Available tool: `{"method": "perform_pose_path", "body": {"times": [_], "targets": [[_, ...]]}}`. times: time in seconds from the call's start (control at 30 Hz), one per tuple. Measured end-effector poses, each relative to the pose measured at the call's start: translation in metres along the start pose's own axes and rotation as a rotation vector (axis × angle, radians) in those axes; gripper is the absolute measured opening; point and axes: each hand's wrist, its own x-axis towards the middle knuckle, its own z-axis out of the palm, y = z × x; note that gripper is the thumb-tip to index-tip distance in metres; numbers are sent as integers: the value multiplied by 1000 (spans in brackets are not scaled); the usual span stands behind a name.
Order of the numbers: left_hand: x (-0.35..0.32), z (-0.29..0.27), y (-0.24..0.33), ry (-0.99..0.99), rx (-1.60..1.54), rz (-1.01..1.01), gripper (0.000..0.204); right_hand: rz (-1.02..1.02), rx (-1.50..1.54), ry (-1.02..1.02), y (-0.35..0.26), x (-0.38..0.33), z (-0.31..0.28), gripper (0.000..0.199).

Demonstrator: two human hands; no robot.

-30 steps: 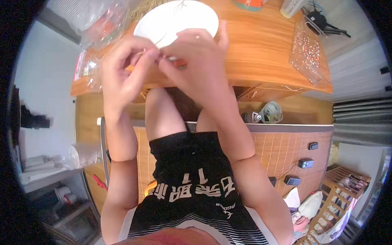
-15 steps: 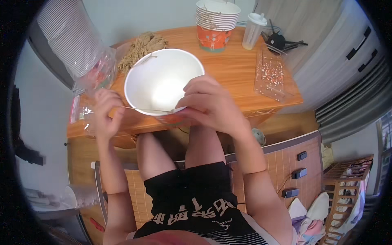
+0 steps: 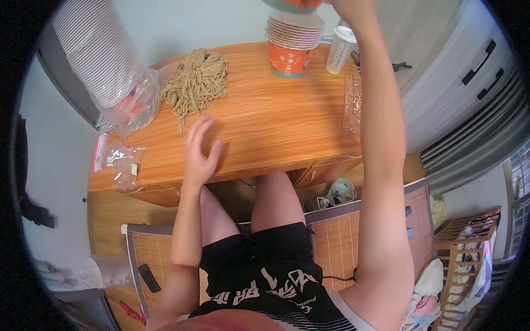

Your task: Preparing paper bowls by placing rubber bands around their rims.

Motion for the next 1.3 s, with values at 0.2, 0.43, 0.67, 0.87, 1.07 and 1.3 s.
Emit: {"method": "perform_pose_path", "body": {"times": [0.2,0.43,0.67,0.87,1.07,1.3], "targets": [[-6,-1,-5,-59,48,-7,31,153,-181,-100,66,9,51,28],[-4,4,-2,-96,58,26,26,150,-360,-116,126,-25,54,28],[-4,-1,-5,-104,46,26,23,21,-745,-170,106,-34,57,34],[-3,-2,-1,-113,56,24,20,129,-712,-500,99,-40,62,38],[-7,-3,-3,-106,54,13,18,106,-612,-483,99,-75,82,44],[2,6,-2,-119,63,58,16,200,-759,-855,115,-60,77,43]]}}
